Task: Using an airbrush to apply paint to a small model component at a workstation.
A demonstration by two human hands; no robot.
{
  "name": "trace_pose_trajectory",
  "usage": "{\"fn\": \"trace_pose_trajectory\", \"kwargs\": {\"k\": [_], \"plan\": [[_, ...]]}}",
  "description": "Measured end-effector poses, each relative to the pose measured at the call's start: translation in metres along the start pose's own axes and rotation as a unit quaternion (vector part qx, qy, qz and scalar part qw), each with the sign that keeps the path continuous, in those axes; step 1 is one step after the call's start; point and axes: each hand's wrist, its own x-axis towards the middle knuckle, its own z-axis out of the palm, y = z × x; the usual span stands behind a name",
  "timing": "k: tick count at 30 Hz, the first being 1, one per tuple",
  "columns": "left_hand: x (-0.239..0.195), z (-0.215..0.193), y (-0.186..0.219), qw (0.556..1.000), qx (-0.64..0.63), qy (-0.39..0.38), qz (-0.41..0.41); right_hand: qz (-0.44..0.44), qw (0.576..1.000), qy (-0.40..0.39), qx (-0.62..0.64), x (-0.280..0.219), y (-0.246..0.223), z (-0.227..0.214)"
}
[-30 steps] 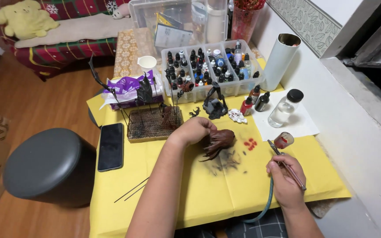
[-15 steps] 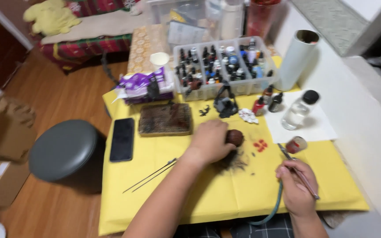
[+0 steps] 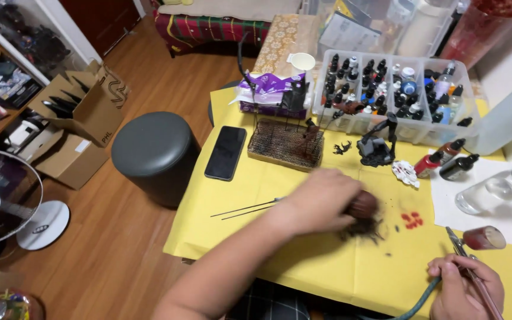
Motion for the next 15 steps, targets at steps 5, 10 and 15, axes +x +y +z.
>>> {"fn": "trace_pose_trajectory", "kwargs": {"k": [5,10,15], "plan": [[-0.058,-0.05,-0.044,0.997,-0.007,0.01,-0.075,-0.019,1.0,0.007,0.022,-0.008,-0.001,0.0],[-0.084,-0.028,-0.102,0.989,0.106,0.056,-0.087,-0.011,0.999,-0.031,-0.02,-0.009,-0.002,-0.006],[-0.084,-0.012,-0.113,0.986,0.119,0.023,-0.115,-0.015,1.0,-0.017,-0.004,-0.008,0.004,-0.004]]}}
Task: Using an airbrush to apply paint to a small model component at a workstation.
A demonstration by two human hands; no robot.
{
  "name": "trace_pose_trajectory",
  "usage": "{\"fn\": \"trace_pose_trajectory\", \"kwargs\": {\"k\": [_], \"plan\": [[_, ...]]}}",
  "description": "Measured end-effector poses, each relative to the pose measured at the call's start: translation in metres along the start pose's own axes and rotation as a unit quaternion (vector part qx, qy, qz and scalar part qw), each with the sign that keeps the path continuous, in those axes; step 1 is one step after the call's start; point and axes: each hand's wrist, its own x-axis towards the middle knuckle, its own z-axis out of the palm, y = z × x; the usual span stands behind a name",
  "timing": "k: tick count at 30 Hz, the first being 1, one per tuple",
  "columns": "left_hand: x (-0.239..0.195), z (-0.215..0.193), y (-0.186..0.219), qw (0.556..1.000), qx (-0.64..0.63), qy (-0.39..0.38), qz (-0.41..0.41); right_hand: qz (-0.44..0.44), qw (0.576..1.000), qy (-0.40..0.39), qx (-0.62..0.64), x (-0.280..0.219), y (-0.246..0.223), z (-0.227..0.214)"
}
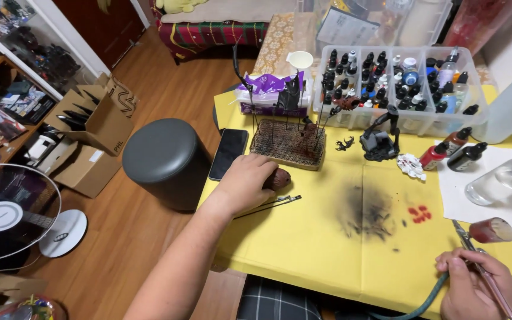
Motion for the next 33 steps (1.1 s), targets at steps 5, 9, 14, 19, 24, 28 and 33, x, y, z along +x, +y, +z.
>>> {"fn": "trace_pose_trajectory", "kwargs": {"k": [5,9,14,19,24,28,33], "plan": [[0.003,0.011,0.002,0.999,0.045,-0.002,-0.011,0.002,1.0,0.007,0.017,0.002,0.002,0.0],[0.003,0.015,0.007,0.999,0.044,0.012,0.008,0.012,1.0,-0.001,0.024,0.001,0.009,-0.004],[0.0,0.017,0.007,0.998,0.043,0.042,0.026,0.003,1.0,0.007,0.004,0.001,0.001,0.001],[-0.005,0.0,0.025,0.978,-0.033,0.194,0.061,0.016,0.999,0.009,0.035,0.001,0.008,0.001],[0.025,-0.005,0.056,0.927,-0.295,0.18,-0.144,-0.006,0.998,-0.024,0.057,0.003,0.024,-0.005],[0.066,0.0,0.05,0.924,-0.291,0.083,-0.236,-0.03,0.999,-0.03,0.012,0.002,0.002,0.0],[0.084,-0.01,0.061,0.919,-0.273,0.007,-0.286,-0.003,0.999,-0.037,0.026,0.004,-0.005,0.0]]}}
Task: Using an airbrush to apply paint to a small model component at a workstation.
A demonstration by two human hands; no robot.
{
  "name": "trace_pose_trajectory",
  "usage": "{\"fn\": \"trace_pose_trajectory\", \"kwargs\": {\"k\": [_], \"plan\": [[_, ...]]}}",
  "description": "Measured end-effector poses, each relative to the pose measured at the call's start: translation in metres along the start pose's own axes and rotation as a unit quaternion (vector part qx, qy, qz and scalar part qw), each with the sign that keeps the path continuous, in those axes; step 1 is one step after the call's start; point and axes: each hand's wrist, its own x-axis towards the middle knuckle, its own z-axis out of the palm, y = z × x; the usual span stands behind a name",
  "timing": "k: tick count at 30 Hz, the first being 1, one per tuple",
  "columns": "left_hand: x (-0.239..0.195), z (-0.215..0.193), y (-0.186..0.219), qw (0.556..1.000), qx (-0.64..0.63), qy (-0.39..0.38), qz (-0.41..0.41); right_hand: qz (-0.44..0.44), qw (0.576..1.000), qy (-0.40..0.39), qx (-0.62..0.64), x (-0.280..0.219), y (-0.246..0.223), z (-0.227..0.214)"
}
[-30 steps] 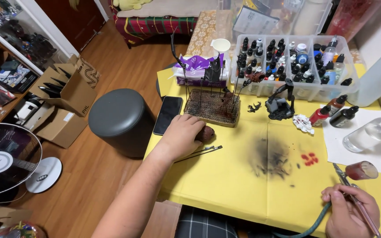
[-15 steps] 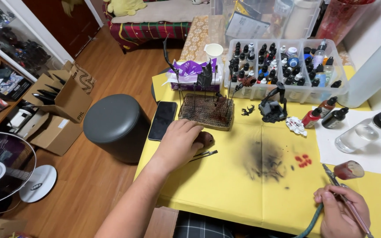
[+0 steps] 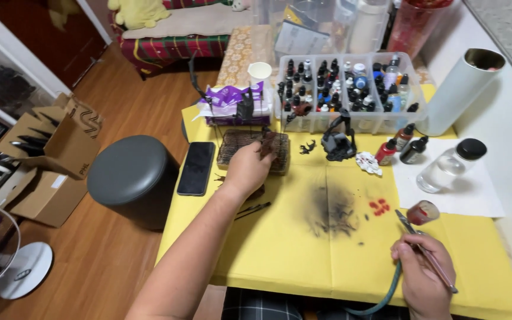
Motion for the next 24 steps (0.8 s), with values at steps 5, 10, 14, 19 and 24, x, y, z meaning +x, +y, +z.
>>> {"fn": "trace_pose_trajectory", "kwargs": {"k": [5,10,14,19,24], "plan": [[0.011,0.008,-0.01,1.0,0.012,-0.002,0.015,-0.027,0.999,-0.043,0.014,0.001,0.006,-0.002],[0.014,0.006,-0.006,0.999,0.025,-0.016,0.018,-0.028,0.998,-0.046,0.034,0.001,0.012,-0.002],[-0.007,0.003,0.003,0.995,0.061,-0.006,0.082,-0.041,0.997,-0.052,-0.027,0.002,0.009,-0.004],[-0.06,0.006,0.034,0.986,-0.029,-0.034,0.16,-0.068,0.996,-0.041,-0.031,-0.003,0.011,-0.003],[-0.068,0.05,0.027,0.981,-0.092,-0.1,0.138,-0.053,0.998,-0.013,0.039,0.0,0.022,-0.007]]}}
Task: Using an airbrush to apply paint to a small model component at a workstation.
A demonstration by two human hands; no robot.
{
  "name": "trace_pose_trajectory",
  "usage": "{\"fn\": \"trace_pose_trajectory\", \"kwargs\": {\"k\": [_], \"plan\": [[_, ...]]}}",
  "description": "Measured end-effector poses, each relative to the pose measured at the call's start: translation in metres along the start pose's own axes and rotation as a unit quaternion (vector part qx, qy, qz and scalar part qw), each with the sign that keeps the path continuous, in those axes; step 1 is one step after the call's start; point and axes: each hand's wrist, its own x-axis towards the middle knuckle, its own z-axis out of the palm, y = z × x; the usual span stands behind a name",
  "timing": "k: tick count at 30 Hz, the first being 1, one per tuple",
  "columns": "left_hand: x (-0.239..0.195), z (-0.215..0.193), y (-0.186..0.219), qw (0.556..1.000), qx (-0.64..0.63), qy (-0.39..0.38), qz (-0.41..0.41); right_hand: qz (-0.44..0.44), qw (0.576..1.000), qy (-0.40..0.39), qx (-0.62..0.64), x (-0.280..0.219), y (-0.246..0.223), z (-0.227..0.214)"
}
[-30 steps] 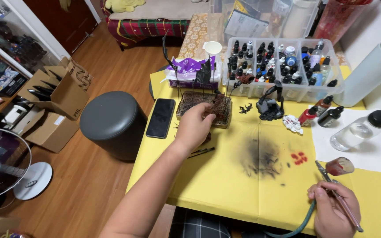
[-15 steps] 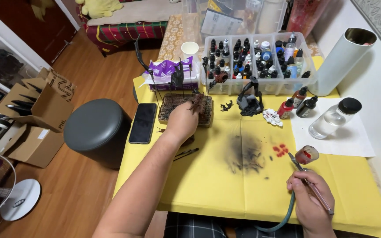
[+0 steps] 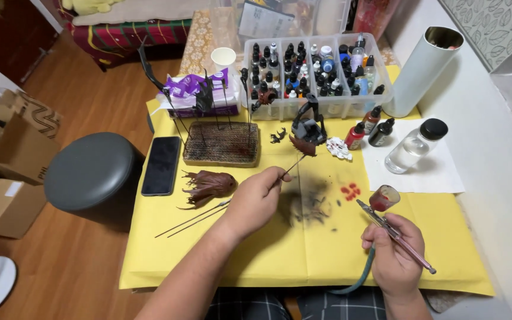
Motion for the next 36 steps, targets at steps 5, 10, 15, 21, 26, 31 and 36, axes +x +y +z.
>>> {"fn": "trace_pose_trajectory", "kwargs": {"k": [5,10,15,21,26,31,36], "plan": [[0.006,0.016,-0.002,0.994,0.065,-0.059,-0.065,-0.026,0.999,0.031,0.009,0.012,-0.023,0.0],[0.014,0.034,-0.019,0.989,0.132,-0.018,0.056,-0.047,0.992,0.085,-0.076,0.03,-0.061,0.005],[-0.003,0.048,-0.037,0.964,0.198,0.05,0.173,-0.025,0.99,0.039,-0.137,0.035,-0.081,0.01],[-0.013,0.052,-0.048,0.902,0.236,0.165,0.321,0.012,0.976,-0.039,-0.213,0.04,-0.103,0.026],[-0.01,0.055,-0.054,0.903,0.228,0.171,0.322,-0.001,0.948,-0.07,-0.311,0.046,-0.111,0.034],[-0.008,0.056,-0.058,0.925,0.22,0.122,0.284,-0.038,0.942,-0.095,-0.321,0.046,-0.099,0.035],[-0.009,0.057,-0.059,0.931,0.223,0.101,0.27,-0.037,0.933,-0.106,-0.341,0.042,-0.091,0.033]]}}
